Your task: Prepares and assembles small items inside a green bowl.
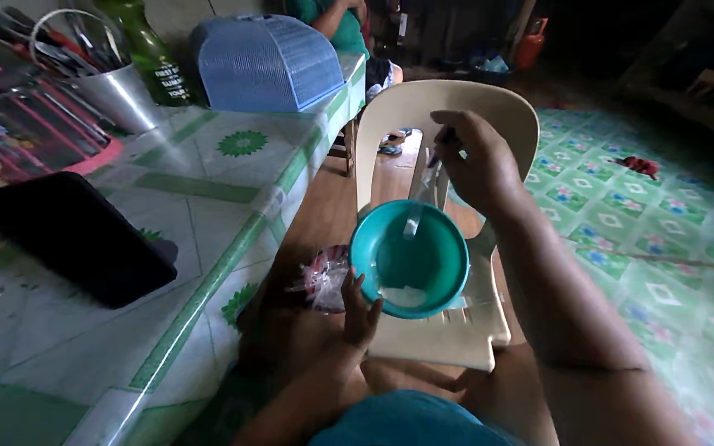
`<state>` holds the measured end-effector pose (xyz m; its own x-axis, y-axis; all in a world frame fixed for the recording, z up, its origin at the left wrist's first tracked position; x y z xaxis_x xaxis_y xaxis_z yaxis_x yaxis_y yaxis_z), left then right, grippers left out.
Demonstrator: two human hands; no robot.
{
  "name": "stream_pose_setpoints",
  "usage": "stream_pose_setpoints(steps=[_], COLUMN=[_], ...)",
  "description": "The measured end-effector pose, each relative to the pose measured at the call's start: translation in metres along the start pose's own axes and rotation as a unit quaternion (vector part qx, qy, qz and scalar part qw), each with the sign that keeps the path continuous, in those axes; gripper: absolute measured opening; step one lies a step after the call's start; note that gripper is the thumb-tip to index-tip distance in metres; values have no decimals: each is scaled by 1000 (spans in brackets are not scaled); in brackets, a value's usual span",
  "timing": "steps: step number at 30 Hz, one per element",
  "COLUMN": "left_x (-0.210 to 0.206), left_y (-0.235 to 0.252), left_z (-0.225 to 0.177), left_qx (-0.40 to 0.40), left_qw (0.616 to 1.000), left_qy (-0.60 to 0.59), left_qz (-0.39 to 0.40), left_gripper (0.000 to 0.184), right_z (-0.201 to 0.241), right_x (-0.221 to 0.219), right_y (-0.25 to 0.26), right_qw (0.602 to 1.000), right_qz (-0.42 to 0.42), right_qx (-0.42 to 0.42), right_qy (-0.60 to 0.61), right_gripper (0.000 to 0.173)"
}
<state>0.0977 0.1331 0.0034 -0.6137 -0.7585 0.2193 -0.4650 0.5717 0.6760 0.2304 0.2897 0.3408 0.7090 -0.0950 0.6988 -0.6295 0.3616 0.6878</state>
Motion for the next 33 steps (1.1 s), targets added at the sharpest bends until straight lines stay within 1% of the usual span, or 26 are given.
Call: stream_pose_setpoints(steps=[1,2,4,5,7,9,11,13,14,16,17,19,20,21,23,24,27,30,31,32,33], left_x=[-1,-1,1,0,-1,-2,-3,-3,-3,-2,-1,1,1,1,-1,0,15,31,34,35,37], left_y=[0,1,0,1,1,-1,1,2,2,0,1,1,0,0,0,1,24,66,82,99,116], left_z=[0,0,-2,-1,0,1,3,3,2,1,2,3,4,5,8,6,-11,-28,-33,-38,-46], left_qx=[4,14,29,24,13,6,-9,-10,-3,8,7,8,6,-2,-11,-5,49,67,96,136,180], left_qw=[1000,1000,999,1000,1000,1000,1000,1000,1000,1000,1000,1000,1000,1000,1000,1000,997,993,988,979,969], left_qy=[1,2,7,9,9,-2,0,1,0,-2,0,-4,-7,-8,-13,-25,-64,-94,-121,-150,-161], left_qz=[-1,3,10,10,7,6,0,-2,-1,9,13,16,18,13,4,4,3,-22,-14,10,55], left_gripper=[64,63,63,62,62,64,64,63,63,63,63,64,64,64,62,60,53,47,44,42,43], right_z=[-2,-6,-18,-20,-13,-3,2,0,-3,-12,-14,-7,-1,4,7,6,0,3,3,3,3], right_x=[-7,-19,-42,-44,-26,-1,14,1,-16,-55,-65,-55,-44,-34,-33,-42,-68,-68,-67,-65,-66], right_y=[-2,-3,-5,-4,3,8,9,8,9,11,13,23,24,24,21,19,14,14,12,11,9], right_qw=[1000,1000,988,982,977,984,994,999,999,990,985,986,991,997,998,998,992,976,970,964,960], right_qz=[-14,21,153,187,213,177,107,32,38,144,172,162,131,81,-29,-32,99,182,204,225,239], right_qx=[-1,-9,-12,-5,-3,9,32,36,19,-2,5,15,14,18,41,42,32,42,49,56,67], right_qy=[3,4,3,-4,-5,-2,-6,5,9,-9,-16,-21,-14,-4,28,47,78,112,122,126,129], right_gripper=[35,35,34,34,36,36,34,32,33,34,34,37,37,36,33,33,33,34,33,33,32])
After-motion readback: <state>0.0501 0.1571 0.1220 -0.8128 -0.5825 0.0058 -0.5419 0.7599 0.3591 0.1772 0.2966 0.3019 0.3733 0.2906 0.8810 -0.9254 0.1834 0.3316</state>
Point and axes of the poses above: each hand's wrist, its own y-axis towards the middle knuckle, its own x-axis out of the back of the hand, z = x × y, the point moved 2 cm from there along y, towards the middle knuckle, and after that the axes turned 10 degrees about -y, right-handed, at the moved point
